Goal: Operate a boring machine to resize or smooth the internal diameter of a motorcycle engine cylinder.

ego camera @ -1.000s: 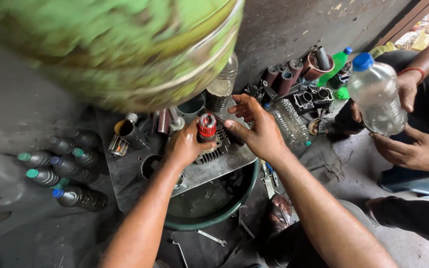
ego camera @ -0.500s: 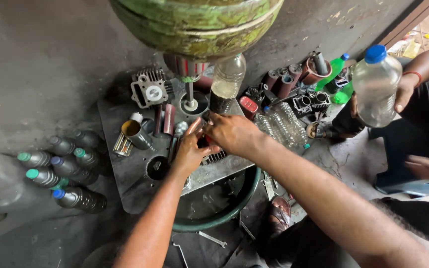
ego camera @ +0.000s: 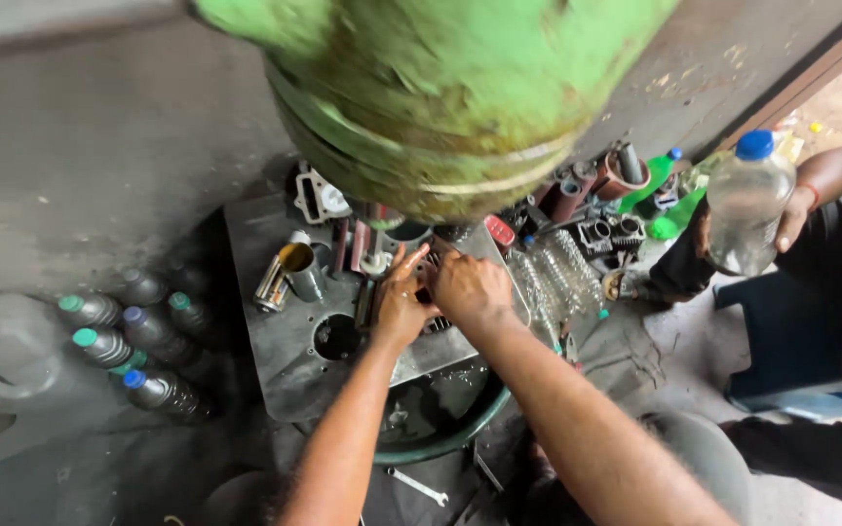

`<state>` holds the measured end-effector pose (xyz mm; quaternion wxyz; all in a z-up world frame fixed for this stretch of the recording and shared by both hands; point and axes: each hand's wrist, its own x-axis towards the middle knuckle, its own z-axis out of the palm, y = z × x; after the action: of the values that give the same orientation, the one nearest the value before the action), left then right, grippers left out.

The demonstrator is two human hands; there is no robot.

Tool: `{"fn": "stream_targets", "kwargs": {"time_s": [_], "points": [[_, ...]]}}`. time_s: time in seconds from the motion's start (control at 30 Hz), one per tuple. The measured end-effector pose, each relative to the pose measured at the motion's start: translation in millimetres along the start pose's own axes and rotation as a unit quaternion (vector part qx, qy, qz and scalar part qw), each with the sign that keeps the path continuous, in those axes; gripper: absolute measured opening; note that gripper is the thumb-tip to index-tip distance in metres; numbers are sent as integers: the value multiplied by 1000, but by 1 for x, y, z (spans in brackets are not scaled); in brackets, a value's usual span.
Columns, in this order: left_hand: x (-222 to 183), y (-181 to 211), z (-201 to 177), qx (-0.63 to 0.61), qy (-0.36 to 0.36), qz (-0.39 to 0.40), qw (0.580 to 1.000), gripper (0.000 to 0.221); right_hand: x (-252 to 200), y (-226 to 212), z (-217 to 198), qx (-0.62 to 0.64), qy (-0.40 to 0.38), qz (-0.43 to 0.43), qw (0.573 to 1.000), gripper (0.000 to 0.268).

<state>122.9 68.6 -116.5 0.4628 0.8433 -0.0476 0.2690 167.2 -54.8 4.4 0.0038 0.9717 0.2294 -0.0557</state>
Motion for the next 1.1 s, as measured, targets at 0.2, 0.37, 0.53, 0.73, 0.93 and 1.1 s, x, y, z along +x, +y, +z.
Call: {"fn": "stream_targets", "kwargs": {"time_s": [0.2,0.37,0.53,0.73,0.93,1.1], "points": [[-16,-47,46,-13,72,-22,997,74,-26,-1,-25,-317,224,-459,799,50],[-18,-49,43,68,105,34,992,80,-18,-9,0,-369,179,-453,792,46],[-7,-33,31,172,140,98,970,88,-1,-20,3,-432,118,-439,779,42],[1,0,33,286,153,171,930,99,24,8,22,-504,7,-400,766,36],[-11,-14,50,88,168,11,982,96,43,32,42,-412,-34,-464,783,31],[16,37,-44,162,20,-19,986,100,31,36,15,-505,61,-481,714,33]]}}
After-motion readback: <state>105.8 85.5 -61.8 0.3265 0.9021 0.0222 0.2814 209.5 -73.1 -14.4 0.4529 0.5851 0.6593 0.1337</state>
